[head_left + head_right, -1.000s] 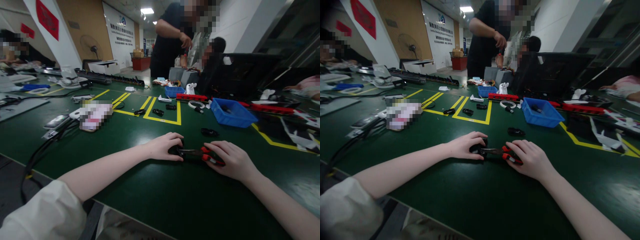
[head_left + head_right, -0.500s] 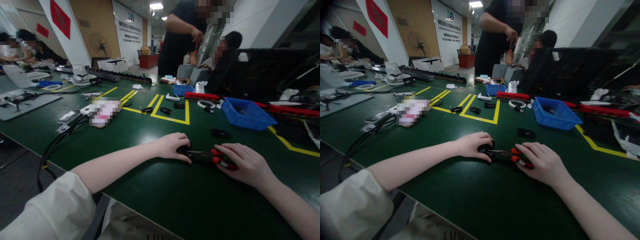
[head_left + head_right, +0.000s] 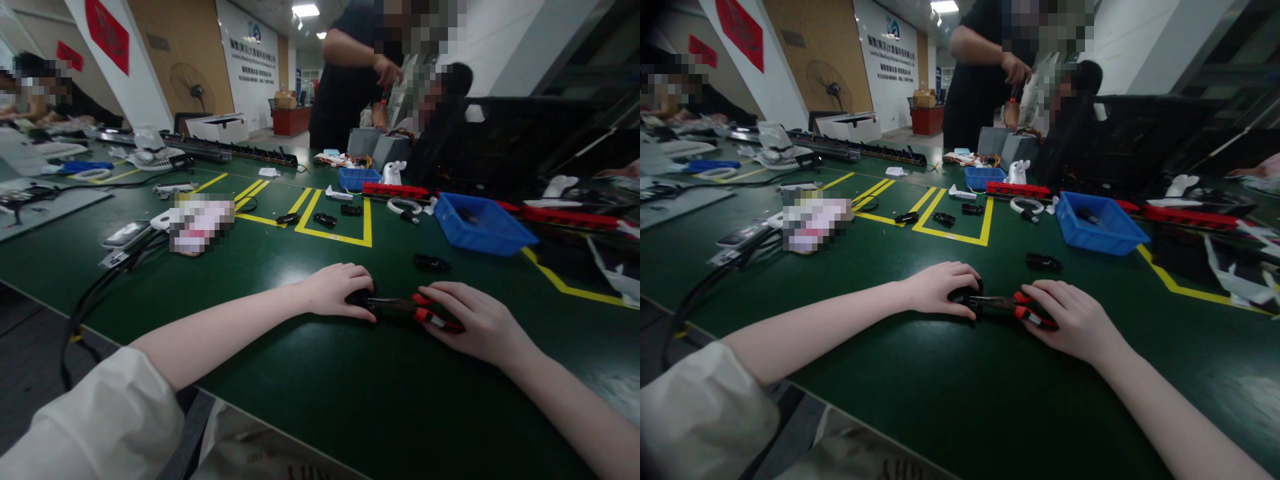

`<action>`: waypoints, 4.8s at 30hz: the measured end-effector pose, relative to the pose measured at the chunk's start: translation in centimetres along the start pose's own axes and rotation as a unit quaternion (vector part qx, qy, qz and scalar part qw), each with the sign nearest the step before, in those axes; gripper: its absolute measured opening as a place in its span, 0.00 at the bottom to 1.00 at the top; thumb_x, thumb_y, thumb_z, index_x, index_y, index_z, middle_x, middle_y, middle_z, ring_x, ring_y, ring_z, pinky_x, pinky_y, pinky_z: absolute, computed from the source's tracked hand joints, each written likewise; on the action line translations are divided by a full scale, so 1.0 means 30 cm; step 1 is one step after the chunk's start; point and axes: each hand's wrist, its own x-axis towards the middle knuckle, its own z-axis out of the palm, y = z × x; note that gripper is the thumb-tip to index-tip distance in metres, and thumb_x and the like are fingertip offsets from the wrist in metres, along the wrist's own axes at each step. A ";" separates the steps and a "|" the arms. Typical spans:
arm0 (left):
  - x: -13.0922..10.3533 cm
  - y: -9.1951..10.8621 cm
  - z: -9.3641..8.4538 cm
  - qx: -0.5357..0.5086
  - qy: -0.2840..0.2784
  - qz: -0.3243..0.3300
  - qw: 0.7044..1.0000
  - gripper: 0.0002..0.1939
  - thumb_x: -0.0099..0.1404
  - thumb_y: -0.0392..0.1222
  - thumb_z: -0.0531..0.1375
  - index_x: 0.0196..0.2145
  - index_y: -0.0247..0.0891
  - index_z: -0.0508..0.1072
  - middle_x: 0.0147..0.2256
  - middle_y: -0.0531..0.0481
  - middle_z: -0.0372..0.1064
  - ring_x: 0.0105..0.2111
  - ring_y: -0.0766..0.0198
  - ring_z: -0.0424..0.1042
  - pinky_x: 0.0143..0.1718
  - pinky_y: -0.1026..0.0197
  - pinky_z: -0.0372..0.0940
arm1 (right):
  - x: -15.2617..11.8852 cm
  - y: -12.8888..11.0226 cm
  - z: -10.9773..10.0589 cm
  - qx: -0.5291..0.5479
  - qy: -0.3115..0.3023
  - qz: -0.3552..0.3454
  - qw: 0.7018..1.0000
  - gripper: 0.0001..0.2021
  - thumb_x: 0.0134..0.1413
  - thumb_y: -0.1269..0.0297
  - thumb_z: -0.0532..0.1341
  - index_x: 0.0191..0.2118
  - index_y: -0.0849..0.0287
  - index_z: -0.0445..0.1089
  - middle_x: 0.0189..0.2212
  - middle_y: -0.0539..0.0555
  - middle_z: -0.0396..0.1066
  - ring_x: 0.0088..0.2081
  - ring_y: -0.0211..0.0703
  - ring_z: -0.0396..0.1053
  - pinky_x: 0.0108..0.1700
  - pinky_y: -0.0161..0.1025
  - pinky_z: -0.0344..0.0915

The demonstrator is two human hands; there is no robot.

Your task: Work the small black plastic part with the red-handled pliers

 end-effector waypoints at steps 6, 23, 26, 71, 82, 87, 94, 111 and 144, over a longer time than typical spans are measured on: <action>-0.001 0.002 -0.001 0.000 0.005 0.001 1.000 0.25 0.63 0.58 0.63 0.48 0.37 0.70 0.55 0.40 0.66 0.51 0.51 0.69 0.49 0.53 0.66 | -0.001 -0.001 -0.004 0.005 -0.007 -0.006 1.000 0.21 0.57 0.63 0.62 0.56 0.58 0.66 0.45 0.61 0.73 0.41 0.49 0.74 0.39 0.43 0.75; -0.004 -0.004 0.001 0.007 0.020 -0.040 0.999 0.29 0.59 0.63 0.65 0.47 0.37 0.70 0.43 0.46 0.67 0.39 0.58 0.71 0.38 0.59 0.65 | 0.011 -0.013 -0.015 0.002 -0.003 -0.016 1.000 0.18 0.57 0.63 0.62 0.53 0.62 0.67 0.43 0.61 0.73 0.38 0.46 0.74 0.37 0.40 0.74; -0.004 -0.004 -0.001 0.010 0.016 -0.037 0.999 0.26 0.62 0.61 0.64 0.47 0.37 0.70 0.42 0.47 0.70 0.39 0.59 0.72 0.38 0.59 0.64 | 0.008 -0.011 -0.011 -0.003 -0.005 -0.007 1.000 0.18 0.57 0.63 0.62 0.53 0.61 0.67 0.43 0.61 0.73 0.39 0.46 0.74 0.37 0.40 0.74; -0.001 0.022 -0.017 0.029 -0.005 -0.058 0.998 0.20 0.72 0.56 0.54 0.49 0.38 0.72 0.43 0.47 0.76 0.41 0.58 0.76 0.40 0.59 0.66 | 0.010 -0.020 -0.015 -0.113 0.026 0.055 0.992 0.25 0.54 0.61 0.64 0.59 0.51 0.66 0.41 0.56 0.76 0.49 0.60 0.71 0.56 0.63 0.58; 0.001 0.017 -0.015 0.031 -0.014 -0.062 0.998 0.21 0.72 0.57 0.53 0.50 0.38 0.71 0.34 0.49 0.75 0.31 0.60 0.74 0.34 0.61 0.62 | 0.018 -0.023 -0.018 -0.157 0.027 0.026 0.987 0.20 0.55 0.63 0.62 0.54 0.58 0.66 0.40 0.60 0.75 0.41 0.56 0.73 0.52 0.63 0.62; 0.000 0.017 -0.017 0.024 -0.020 -0.060 0.998 0.21 0.72 0.57 0.53 0.50 0.38 0.71 0.32 0.50 0.74 0.30 0.61 0.73 0.33 0.62 0.62 | 0.006 -0.014 -0.011 -0.104 0.001 0.063 0.993 0.23 0.55 0.64 0.62 0.57 0.57 0.65 0.45 0.62 0.73 0.44 0.57 0.72 0.40 0.50 0.69; -0.002 0.017 -0.017 0.015 -0.023 -0.061 0.998 0.21 0.72 0.58 0.53 0.51 0.39 0.70 0.32 0.50 0.74 0.29 0.62 0.73 0.32 0.63 0.62 | 0.004 -0.014 -0.005 -0.091 -0.008 0.065 0.994 0.26 0.55 0.68 0.60 0.61 0.58 0.63 0.50 0.63 0.72 0.47 0.58 0.71 0.42 0.51 0.69; -0.007 0.014 -0.021 -0.033 -0.029 -0.064 0.997 0.21 0.71 0.57 0.55 0.51 0.40 0.71 0.30 0.51 0.72 0.28 0.63 0.72 0.28 0.65 0.59 | -0.001 -0.011 -0.005 -0.118 -0.022 0.047 0.992 0.32 0.53 0.75 0.57 0.65 0.58 0.58 0.51 0.63 0.71 0.49 0.59 0.69 0.46 0.52 0.68; -0.008 0.014 -0.024 -0.096 -0.020 -0.053 0.994 0.19 0.71 0.53 0.57 0.51 0.39 0.71 0.41 0.48 0.76 0.35 0.62 0.74 0.32 0.64 0.61 | -0.002 0.004 0.004 -0.104 -0.041 0.039 0.993 0.20 0.53 0.71 0.57 0.54 0.62 0.64 0.45 0.63 0.72 0.42 0.53 0.71 0.40 0.47 0.70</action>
